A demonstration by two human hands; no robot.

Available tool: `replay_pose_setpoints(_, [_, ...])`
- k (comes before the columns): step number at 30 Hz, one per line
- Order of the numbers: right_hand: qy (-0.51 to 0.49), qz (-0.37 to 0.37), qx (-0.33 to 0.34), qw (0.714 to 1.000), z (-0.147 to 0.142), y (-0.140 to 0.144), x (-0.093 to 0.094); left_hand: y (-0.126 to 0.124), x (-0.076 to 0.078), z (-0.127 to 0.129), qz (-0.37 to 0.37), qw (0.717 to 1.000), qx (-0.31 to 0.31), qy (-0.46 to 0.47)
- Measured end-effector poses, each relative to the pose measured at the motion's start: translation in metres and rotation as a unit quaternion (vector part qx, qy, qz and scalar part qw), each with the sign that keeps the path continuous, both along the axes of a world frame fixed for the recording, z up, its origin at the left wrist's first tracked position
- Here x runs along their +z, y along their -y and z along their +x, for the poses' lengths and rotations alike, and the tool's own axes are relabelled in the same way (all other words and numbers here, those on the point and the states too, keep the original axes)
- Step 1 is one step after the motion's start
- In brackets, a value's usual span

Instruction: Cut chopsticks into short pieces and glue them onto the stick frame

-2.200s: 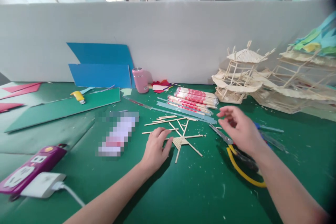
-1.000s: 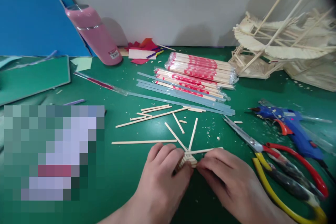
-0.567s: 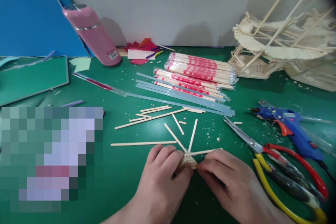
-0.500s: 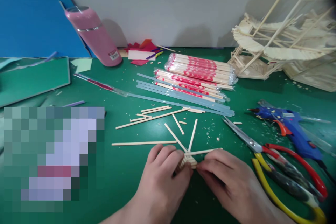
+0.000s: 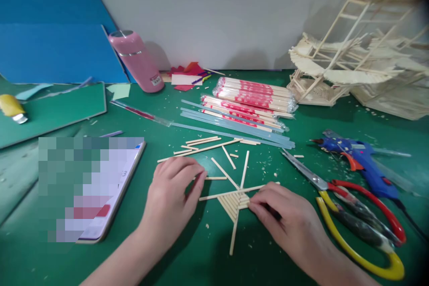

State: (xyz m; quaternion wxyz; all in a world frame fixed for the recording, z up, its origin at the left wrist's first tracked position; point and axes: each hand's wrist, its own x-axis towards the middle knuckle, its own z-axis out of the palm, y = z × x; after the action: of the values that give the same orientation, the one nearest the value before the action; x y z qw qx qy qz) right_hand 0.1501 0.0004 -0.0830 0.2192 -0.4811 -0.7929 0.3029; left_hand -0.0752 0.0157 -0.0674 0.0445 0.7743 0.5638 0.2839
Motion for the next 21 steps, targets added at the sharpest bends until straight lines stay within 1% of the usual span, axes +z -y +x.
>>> replay_pose_setpoints(2, [0.000, 0.005, -0.001, 1.000, -0.001, 0.000, 0.000, -0.003, 0.000, -0.009, -0.033, 0.998, -0.023, -0.045])
replay_pose_setpoints(4, [0.008, 0.006, -0.002, 1.000, -0.002, 0.000, -0.001, -0.004, 0.000, -0.015, -0.064, 0.991, -0.069, -0.096])
replay_pose_setpoints(6, [0.022, 0.009, -0.009, 1.000, -0.002, 0.000, -0.003, -0.004, 0.000, -0.017, -0.077, 0.982, -0.099, -0.143])
replay_pose_setpoints(8, [0.035, 0.017, -0.015, 0.999, -0.003, 0.000, -0.005, -0.003, 0.000, -0.018, -0.076, 0.973, -0.108, -0.188])
replay_pose_setpoints(11, [0.045, 0.027, -0.012, 0.999, -0.002, 0.000, -0.007, -0.004, -0.001, -0.016, -0.065, 0.962, -0.110, -0.242])
replay_pose_setpoints(14, [0.048, 0.030, -0.006, 0.998, -0.001, 0.001, -0.006, -0.006, -0.001, -0.015, -0.054, 0.959, -0.107, -0.259])
replay_pose_setpoints(18, [0.060, 0.034, -0.002, 0.998, 0.000, 0.003, -0.002, -0.005, 0.000, -0.023, -0.034, 0.967, -0.075, -0.243])
replay_pose_setpoints(21, [0.059, 0.044, -0.001, 0.997, -0.003, 0.004, -0.001, 0.002, 0.006, -0.031, -0.015, 0.977, -0.042, -0.208])
